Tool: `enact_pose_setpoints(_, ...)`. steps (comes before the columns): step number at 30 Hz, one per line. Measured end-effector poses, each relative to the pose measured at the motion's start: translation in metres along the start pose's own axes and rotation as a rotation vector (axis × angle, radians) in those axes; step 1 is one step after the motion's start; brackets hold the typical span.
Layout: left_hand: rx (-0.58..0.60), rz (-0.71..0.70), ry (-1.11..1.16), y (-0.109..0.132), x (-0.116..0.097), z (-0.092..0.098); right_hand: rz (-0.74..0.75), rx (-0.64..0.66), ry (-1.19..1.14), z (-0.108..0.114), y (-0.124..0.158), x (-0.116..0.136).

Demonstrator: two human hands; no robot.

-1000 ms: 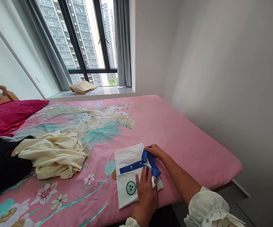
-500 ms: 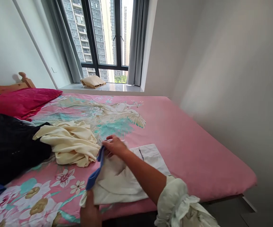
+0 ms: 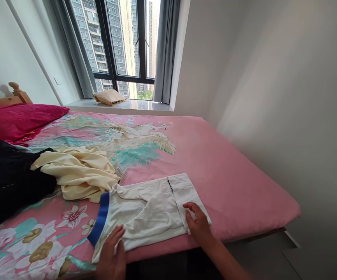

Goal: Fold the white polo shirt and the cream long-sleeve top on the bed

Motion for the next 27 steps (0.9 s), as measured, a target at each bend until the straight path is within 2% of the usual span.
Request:
enact_pose_setpoints(2,0.177,-0.279,-0.161,0.000,-0.027,-0.034,0.014,-0.007,0.052,0.017,0.000,-0.012)
enact_pose_setpoints(3,0.242,-0.335,-0.274,0.000,-0.030,-0.049,0.041,-0.007,0.073,0.020,0.000,-0.013)
enact_pose_setpoints(6,0.375,-0.267,-0.602,-0.004,-0.013,-0.075,0.118,0.017,0.177,0.011,-0.005,-0.005)
enact_pose_setpoints(9,0.418,-0.166,-0.682,-0.007,0.001,-0.074,0.066,0.075,0.368,-0.007,-0.014,-0.004)
enact_pose_setpoints(11,0.382,-0.145,-0.531,-0.008,-0.007,-0.068,-0.013,0.114,0.497,-0.017,-0.020,-0.009)
enact_pose_setpoints(13,0.368,-0.069,-0.226,-0.011,-0.022,-0.069,-0.063,0.158,0.580,-0.022,-0.025,-0.014)
enact_pose_setpoints(15,0.431,0.160,0.166,-0.015,-0.033,-0.087,-0.084,0.205,0.609,-0.024,-0.028,-0.017)
enact_pose_setpoints(18,0.538,0.619,0.592,-0.021,-0.048,-0.136,-0.090,0.258,0.631,-0.024,-0.027,-0.017)
enact_pose_setpoints(20,0.563,0.749,0.666,-0.034,-0.060,-0.169,-0.081,0.273,0.664,-0.025,-0.022,-0.015)
enact_pose_setpoints(23,0.590,0.796,0.629,-0.058,-0.071,-0.209,-0.068,0.255,0.682,-0.026,-0.014,-0.012)
enact_pose_setpoints(25,0.619,0.842,0.582,-0.069,-0.071,-0.229,-0.061,0.232,0.662,-0.027,-0.010,-0.011)
enact_pose_setpoints(27,0.639,0.875,0.541,-0.077,-0.068,-0.240,-0.047,0.216,0.635,-0.027,-0.007,-0.009)
Point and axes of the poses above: each hand's wrist, its own y-axis away from the middle knuckle, its own z-axis out of the back of the hand, x = y × z, the point moved 7 cm from there along -y, towards the middle knuckle, and after that the axes turned 3 degrees about -y, right-handed, at the moved point
